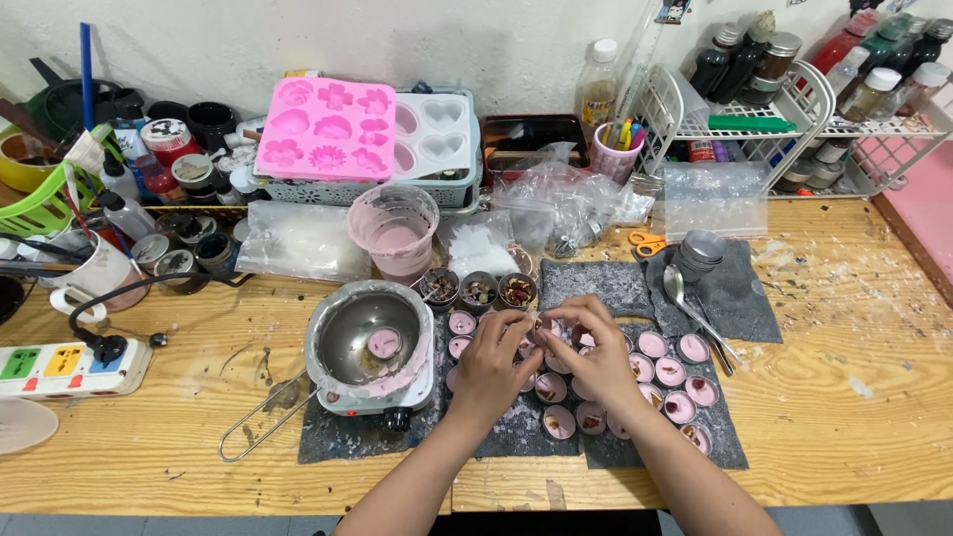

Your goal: Adding decorative flowers and fragrance elements to small tea light candles.

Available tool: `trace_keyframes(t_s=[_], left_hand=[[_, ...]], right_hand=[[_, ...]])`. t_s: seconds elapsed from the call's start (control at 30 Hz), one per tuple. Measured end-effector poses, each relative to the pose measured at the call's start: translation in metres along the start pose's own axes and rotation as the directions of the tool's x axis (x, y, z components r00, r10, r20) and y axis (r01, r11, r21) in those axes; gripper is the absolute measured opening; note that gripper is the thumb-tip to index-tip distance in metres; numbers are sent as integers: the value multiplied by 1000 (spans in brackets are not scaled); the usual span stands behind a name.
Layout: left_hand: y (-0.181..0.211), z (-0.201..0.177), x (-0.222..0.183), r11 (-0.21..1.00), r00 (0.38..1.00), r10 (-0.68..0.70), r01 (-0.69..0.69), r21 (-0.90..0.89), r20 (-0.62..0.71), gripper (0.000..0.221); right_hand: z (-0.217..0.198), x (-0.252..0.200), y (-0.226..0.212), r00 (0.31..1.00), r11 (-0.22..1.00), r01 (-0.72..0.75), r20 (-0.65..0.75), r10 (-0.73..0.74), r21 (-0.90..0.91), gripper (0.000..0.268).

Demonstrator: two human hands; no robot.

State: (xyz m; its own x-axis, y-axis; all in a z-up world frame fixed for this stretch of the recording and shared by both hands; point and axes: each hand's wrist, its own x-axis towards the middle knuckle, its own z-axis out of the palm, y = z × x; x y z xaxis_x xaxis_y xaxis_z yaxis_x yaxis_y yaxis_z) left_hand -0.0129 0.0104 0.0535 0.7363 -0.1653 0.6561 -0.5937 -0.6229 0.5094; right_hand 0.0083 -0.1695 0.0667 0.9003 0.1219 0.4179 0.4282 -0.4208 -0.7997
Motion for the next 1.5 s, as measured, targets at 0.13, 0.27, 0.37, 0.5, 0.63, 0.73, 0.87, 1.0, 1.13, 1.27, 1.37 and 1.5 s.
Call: trace_keyframes(t_s=[0.13, 0.27, 0.37, 0.5, 0.63, 0.73, 0.87, 1.0, 1.13, 1.27, 1.37, 1.5], left_hand=[[-2, 3, -2, 1000, 1000, -11, 11, -7, 22, 43], [-2, 4, -2, 1000, 1000, -5, 5, -6, 8, 41], [0, 4, -3, 1000, 1000, -15, 15, 4, 1, 39], [1, 2, -2, 998, 999, -52, 52, 26, -7, 41], [-5, 3, -2, 987, 986, -155, 152, 44, 69, 42], [1, -7, 0, 944, 935, -329, 328, 28, 133, 47], [2, -12, 1, 920, 899, -391, 379, 99, 197, 53], [4, -15, 2, 927, 901, -373, 353, 124, 221, 55], [-2, -13, -4, 944, 921, -329, 312, 110, 208, 50], [-3, -18, -10, 945, 908, -328, 312, 102, 259, 52], [0, -27, -18, 960, 892, -278, 246, 131, 357, 56], [10, -46, -29, 950, 733, -311, 215, 227, 606, 52]], right_hand=[[0, -1, 2, 997, 997, 80, 13, -79, -14, 23], [1, -2, 5, 998, 999, 55, 20, -55, -2, 17], [1, -4, 7, 992, 992, 125, 0, -125, -27, 15], [0, -5, 8, 992, 992, 121, -32, -120, 30, 12], [2, -4, 45, 998, 951, -61, 6, 62, 304, 12], [-2, 5, 45, 979, 958, -184, -51, 200, 220, 15], [0, 32, 36, 973, 973, -231, 16, 231, -6, 17], [7, 57, 17, 975, 948, -162, 102, 196, -274, 18], [14, 71, 48, 973, 935, 209, 157, -169, -287, 22], [12, 70, 54, 953, 903, 277, 214, -214, -329, 24], [2, 60, 33, 969, 926, 138, 240, -53, -352, 22], [-13, 44, 22, 946, 957, -62, 288, 146, -282, 24]])
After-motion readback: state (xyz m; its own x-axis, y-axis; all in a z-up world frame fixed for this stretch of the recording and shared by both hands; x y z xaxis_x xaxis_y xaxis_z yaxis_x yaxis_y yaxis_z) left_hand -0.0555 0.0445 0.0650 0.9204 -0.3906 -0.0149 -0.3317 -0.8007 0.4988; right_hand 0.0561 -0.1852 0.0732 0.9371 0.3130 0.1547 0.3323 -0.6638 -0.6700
